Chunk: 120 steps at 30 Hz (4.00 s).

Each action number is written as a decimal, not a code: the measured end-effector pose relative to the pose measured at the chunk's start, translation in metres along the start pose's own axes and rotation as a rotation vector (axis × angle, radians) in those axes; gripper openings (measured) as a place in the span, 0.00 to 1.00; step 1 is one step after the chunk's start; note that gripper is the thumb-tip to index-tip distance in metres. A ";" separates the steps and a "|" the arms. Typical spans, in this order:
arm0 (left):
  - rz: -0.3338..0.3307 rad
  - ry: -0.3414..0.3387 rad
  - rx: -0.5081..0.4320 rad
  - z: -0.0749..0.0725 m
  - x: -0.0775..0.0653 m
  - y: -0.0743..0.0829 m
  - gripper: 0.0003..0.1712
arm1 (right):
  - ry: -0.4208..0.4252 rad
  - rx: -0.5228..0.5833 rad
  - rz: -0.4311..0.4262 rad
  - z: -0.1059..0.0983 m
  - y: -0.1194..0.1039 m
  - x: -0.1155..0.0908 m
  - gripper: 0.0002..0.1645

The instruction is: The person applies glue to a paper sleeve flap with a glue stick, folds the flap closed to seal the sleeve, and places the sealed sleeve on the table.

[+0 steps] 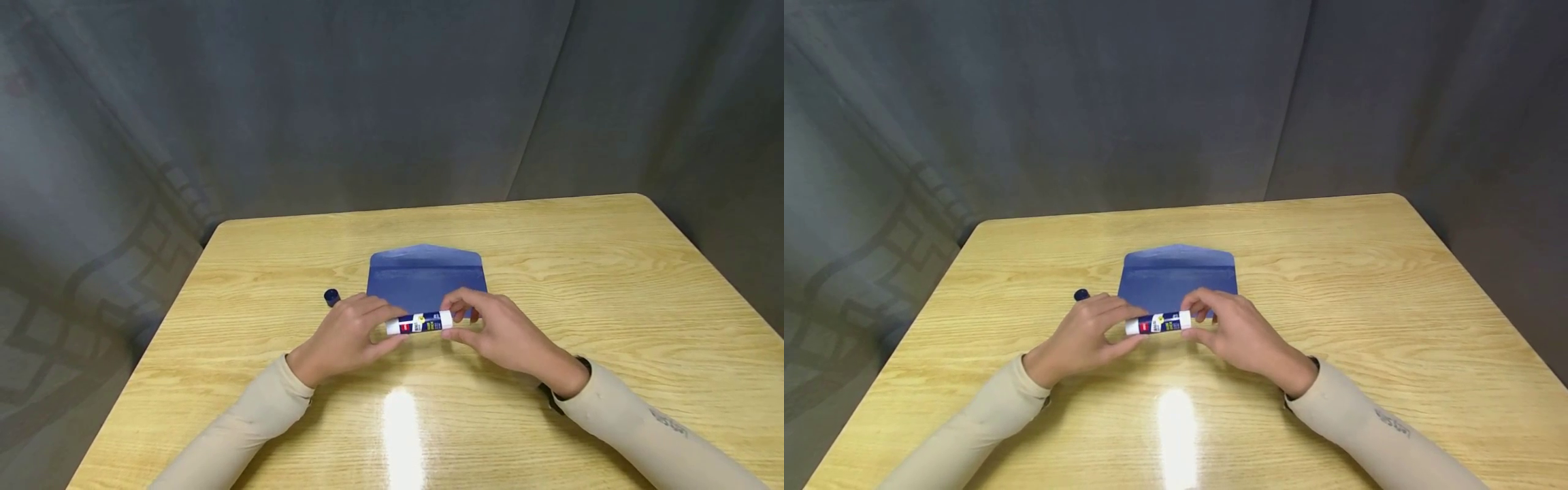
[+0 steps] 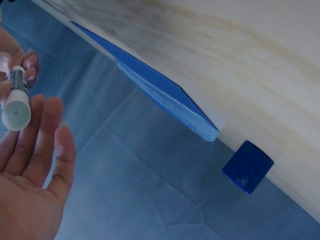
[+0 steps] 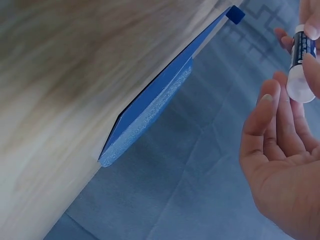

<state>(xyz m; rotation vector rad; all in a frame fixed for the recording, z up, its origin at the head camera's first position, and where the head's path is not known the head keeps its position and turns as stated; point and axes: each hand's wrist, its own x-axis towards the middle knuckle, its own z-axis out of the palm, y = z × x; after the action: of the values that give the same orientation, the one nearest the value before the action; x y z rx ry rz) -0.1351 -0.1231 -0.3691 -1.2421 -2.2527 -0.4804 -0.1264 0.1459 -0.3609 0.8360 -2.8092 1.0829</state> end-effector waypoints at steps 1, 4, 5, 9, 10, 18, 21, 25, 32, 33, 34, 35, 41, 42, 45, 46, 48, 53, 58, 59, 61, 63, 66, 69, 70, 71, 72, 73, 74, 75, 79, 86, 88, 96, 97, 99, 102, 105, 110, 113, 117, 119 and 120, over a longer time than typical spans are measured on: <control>0.004 0.000 0.000 0.000 0.000 0.000 0.15 | -0.004 -0.003 0.002 0.000 0.001 0.000 0.17; 0.016 0.003 0.004 0.001 0.000 0.000 0.16 | -0.006 -0.010 0.000 -0.001 0.001 -0.001 0.17; 0.020 0.004 0.006 0.001 0.000 0.000 0.16 | -0.004 -0.015 -0.004 -0.001 0.001 -0.001 0.17; 0.031 0.005 0.000 0.001 0.000 0.001 0.16 | 0.003 -0.027 -0.024 0.000 0.001 -0.002 0.17; 0.033 0.005 -0.005 0.001 0.000 0.001 0.16 | 0.001 -0.031 -0.028 -0.001 0.001 -0.002 0.16; 0.053 0.011 -0.029 0.001 0.000 0.001 0.15 | -0.087 -0.017 -0.002 -0.002 0.002 -0.002 0.10; 0.063 0.018 -0.034 0.001 0.000 0.002 0.16 | -0.119 -0.007 0.013 -0.002 0.001 -0.001 0.19; 0.079 0.030 -0.041 0.002 0.001 0.002 0.17 | -0.152 0.011 0.048 -0.001 0.001 -0.001 0.28; 0.085 0.031 -0.031 0.002 0.000 0.001 0.15 | -0.166 0.059 0.079 -0.001 0.003 0.000 0.30; 0.082 0.030 -0.032 0.001 0.000 0.001 0.15 | -0.157 0.065 0.074 -0.001 0.003 0.000 0.28; 0.080 0.029 -0.031 0.001 0.000 0.001 0.15 | -0.147 0.079 0.069 -0.001 0.004 0.000 0.25; 0.078 0.026 -0.030 0.001 0.000 0.001 0.15 | -0.133 0.087 0.059 -0.001 0.004 0.000 0.22; 0.040 0.029 -0.046 0.001 0.000 0.000 0.14 | -0.041 0.124 -0.032 -0.001 0.005 -0.001 0.13; 0.031 0.030 -0.051 0.001 0.001 0.000 0.14 | -0.031 0.125 -0.047 -0.001 0.005 -0.001 0.16; 0.012 0.027 -0.054 0.000 0.001 0.000 0.14 | -0.002 0.123 -0.093 -0.001 0.006 -0.001 0.19; 0.011 0.026 -0.051 0.000 0.001 -0.001 0.14 | 0.006 0.121 -0.104 -0.001 0.006 -0.001 0.20; 0.011 0.025 -0.042 0.000 0.001 -0.001 0.14 | 0.018 0.120 -0.118 -0.001 0.007 -0.001 0.20; 0.015 0.025 -0.024 0.000 0.001 0.000 0.15 | 0.022 0.110 -0.109 -0.001 0.006 0.000 0.20; 0.032 0.030 -0.017 0.000 0.001 -0.001 0.15 | 0.016 0.086 -0.086 -0.003 0.005 -0.001 0.19; 0.037 0.031 -0.016 0.000 0.001 -0.001 0.15 | 0.018 0.078 -0.081 -0.003 0.005 -0.001 0.19; 0.047 0.036 -0.017 0.001 0.001 -0.001 0.15 | 0.021 0.061 -0.069 -0.003 0.004 -0.001 0.19; 0.053 0.036 -0.020 0.001 0.002 -0.001 0.15 | 0.019 0.049 -0.057 -0.003 0.004 -0.001 0.18; 0.054 0.031 -0.021 0.000 0.002 0.000 0.15 | 0.007 0.033 -0.040 -0.002 0.003 -0.001 0.17; 0.052 0.026 -0.015 0.000 0.001 0.000 0.16 | -0.014 0.022 -0.028 -0.002 0.003 -0.001 0.15; 0.053 0.027 -0.013 0.000 0.001 0.000 0.16 | -0.023 0.018 -0.026 -0.002 0.003 -0.001 0.13; 0.055 0.028 -0.013 0.000 0.001 0.000 0.15 | -0.031 0.013 -0.026 -0.002 0.004 -0.001 0.12; 0.058 0.029 -0.012 0.000 0.001 0.000 0.15 | -0.039 0.006 -0.027 -0.002 0.004 -0.001 0.10; 0.061 0.030 -0.012 0.000 0.001 0.000 0.15 | -0.049 0.001 -0.028 -0.002 0.004 0.000 0.08; 0.065 0.031 -0.011 0.000 0.001 0.001 0.15 | -0.062 -0.002 -0.026 -0.002 0.005 0.000 0.05; 0.071 0.033 -0.009 0.000 0.000 0.000 0.15 | -0.074 -0.002 -0.027 -0.003 0.004 0.000 0.05; 0.104 0.045 0.003 0.001 0.001 0.001 0.16 | -0.129 -0.007 -0.006 -0.003 0.004 0.001 0.17; 0.136 0.069 0.012 0.005 0.000 -0.001 0.16 | -0.196 -0.007 0.026 -0.002 0.006 0.000 0.30; 0.125 0.062 0.011 0.004 -0.001 0.000 0.14 | -0.184 0.008 0.021 -0.001 0.007 0.000 0.27; 0.052 0.037 -0.016 0.001 0.001 0.001 0.14 | -0.042 0.111 -0.053 -0.004 0.007 -0.001 0.19; 0.048 0.036 -0.022 0.001 0.001 0.000 0.14 | -0.019 0.100 -0.074 -0.003 0.007 -0.001 0.21; 0.042 0.033 -0.032 0.001 0.001 0.000 0.14 | 0.014 0.076 -0.103 -0.003 0.007 -0.001 0.23; 0.043 0.033 -0.045 0.001 0.001 0.000 0.13 | 0.038 0.062 -0.131 -0.002 0.007 -0.001 0.23; 0.047 0.032 -0.045 0.001 0.001 0.000 0.13 | 0.041 0.061 -0.130 -0.002 0.007 -0.001 0.22; 0.039 0.025 -0.037 0.000 0.001 0.001 0.13 | 0.034 0.058 -0.127 -0.002 0.007 -0.001 0.21; 0.042 0.026 -0.035 0.000 0.001 0.001 0.13 | 0.033 0.051 -0.128 -0.003 0.007 -0.001 0.20; 0.049 0.029 -0.032 0.000 0.002 0.001 0.14 | 0.037 0.041 -0.120 -0.003 0.006 -0.002 0.19; 0.048 0.028 -0.030 0.000 0.002 0.001 0.14 | 0.037 0.033 -0.112 -0.003 0.006 -0.002 0.19; 0.046 0.027 -0.028 0.000 0.002 0.001 0.14 | 0.036 0.028 -0.108 -0.003 0.006 -0.002 0.19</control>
<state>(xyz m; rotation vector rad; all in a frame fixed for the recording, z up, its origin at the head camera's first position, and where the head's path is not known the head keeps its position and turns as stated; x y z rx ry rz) -0.1347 -0.1212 -0.3685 -1.2915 -2.1967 -0.5101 -0.1278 0.1526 -0.3632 0.9486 -2.6909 1.1127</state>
